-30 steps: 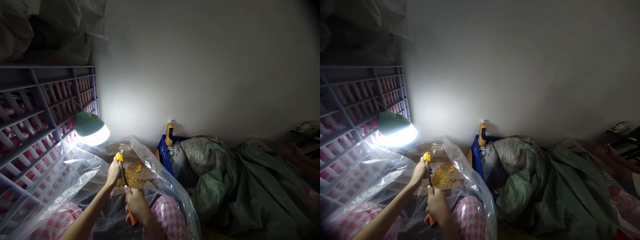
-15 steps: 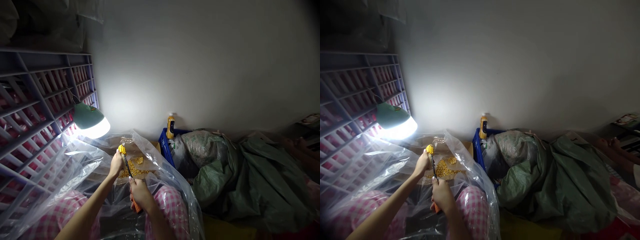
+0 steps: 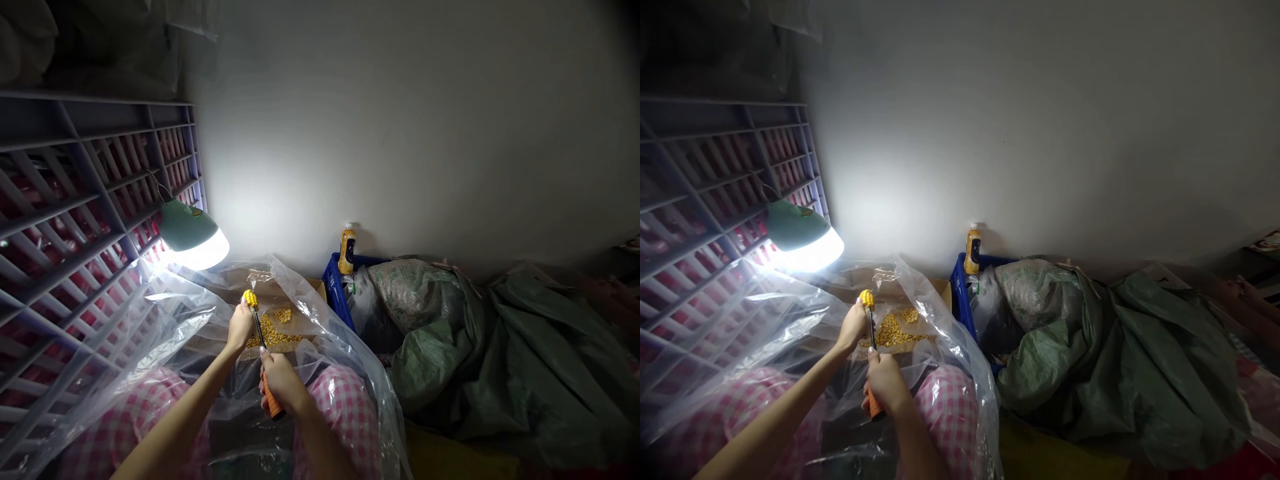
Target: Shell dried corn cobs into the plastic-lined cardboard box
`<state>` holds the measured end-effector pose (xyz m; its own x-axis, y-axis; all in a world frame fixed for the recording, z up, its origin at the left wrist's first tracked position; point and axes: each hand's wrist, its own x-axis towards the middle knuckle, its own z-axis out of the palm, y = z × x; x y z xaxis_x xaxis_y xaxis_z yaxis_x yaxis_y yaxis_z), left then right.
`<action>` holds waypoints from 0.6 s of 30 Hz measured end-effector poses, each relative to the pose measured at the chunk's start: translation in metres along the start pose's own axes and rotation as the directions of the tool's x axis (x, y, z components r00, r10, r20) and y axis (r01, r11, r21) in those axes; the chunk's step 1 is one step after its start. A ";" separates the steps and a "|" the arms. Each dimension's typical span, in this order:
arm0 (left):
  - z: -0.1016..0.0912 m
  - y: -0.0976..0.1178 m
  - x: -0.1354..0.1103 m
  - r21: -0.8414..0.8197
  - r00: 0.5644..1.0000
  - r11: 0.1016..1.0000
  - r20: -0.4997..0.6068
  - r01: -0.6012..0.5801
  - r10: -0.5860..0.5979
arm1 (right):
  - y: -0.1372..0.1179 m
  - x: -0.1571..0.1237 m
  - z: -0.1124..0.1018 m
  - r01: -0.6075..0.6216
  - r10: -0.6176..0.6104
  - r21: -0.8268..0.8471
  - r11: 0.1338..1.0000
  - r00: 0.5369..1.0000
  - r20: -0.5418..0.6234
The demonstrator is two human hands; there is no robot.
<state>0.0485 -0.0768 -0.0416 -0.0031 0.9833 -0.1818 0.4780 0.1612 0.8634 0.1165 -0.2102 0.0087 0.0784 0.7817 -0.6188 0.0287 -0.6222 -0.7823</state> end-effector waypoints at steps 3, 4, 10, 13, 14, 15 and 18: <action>0.000 -0.004 0.002 0.034 1.000 0.999 0.002 0.003 -0.003 | -0.003 -0.001 0.002 -0.049 0.046 0.056 0.997 0.997 0.061; 0.001 -0.005 0.002 0.042 1.000 0.999 0.003 0.002 -0.002 | -0.003 -0.001 0.003 -0.054 0.051 0.061 0.997 0.997 0.050; 0.001 -0.007 0.002 0.081 1.000 0.997 0.008 -0.008 0.008 | 0.003 0.004 0.010 -0.036 0.039 0.052 0.998 0.997 -0.065; 0.002 -0.008 0.001 0.098 1.000 0.995 0.012 0.007 -0.008 | -0.001 0.005 0.006 -0.075 0.075 0.069 0.995 0.997 0.003; 0.002 -0.008 0.000 0.103 1.000 0.995 0.013 0.011 -0.012 | -0.002 0.005 0.004 -0.088 0.085 0.072 0.993 0.996 0.036; 0.002 -0.008 -0.001 0.106 1.000 0.994 0.014 0.014 -0.015 | -0.003 0.005 0.003 -0.096 0.092 0.073 0.993 0.994 0.060; 0.001 -0.006 -0.003 0.119 1.000 0.993 0.013 0.018 -0.020 | 0.001 0.007 0.003 -0.078 0.077 0.043 0.996 0.997 0.018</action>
<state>0.0467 -0.0805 -0.0467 -0.0016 0.9788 -0.2050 0.5793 0.1680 0.7976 0.1138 -0.2049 0.0038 0.0623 0.7321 -0.6784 -0.0199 -0.6787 -0.7342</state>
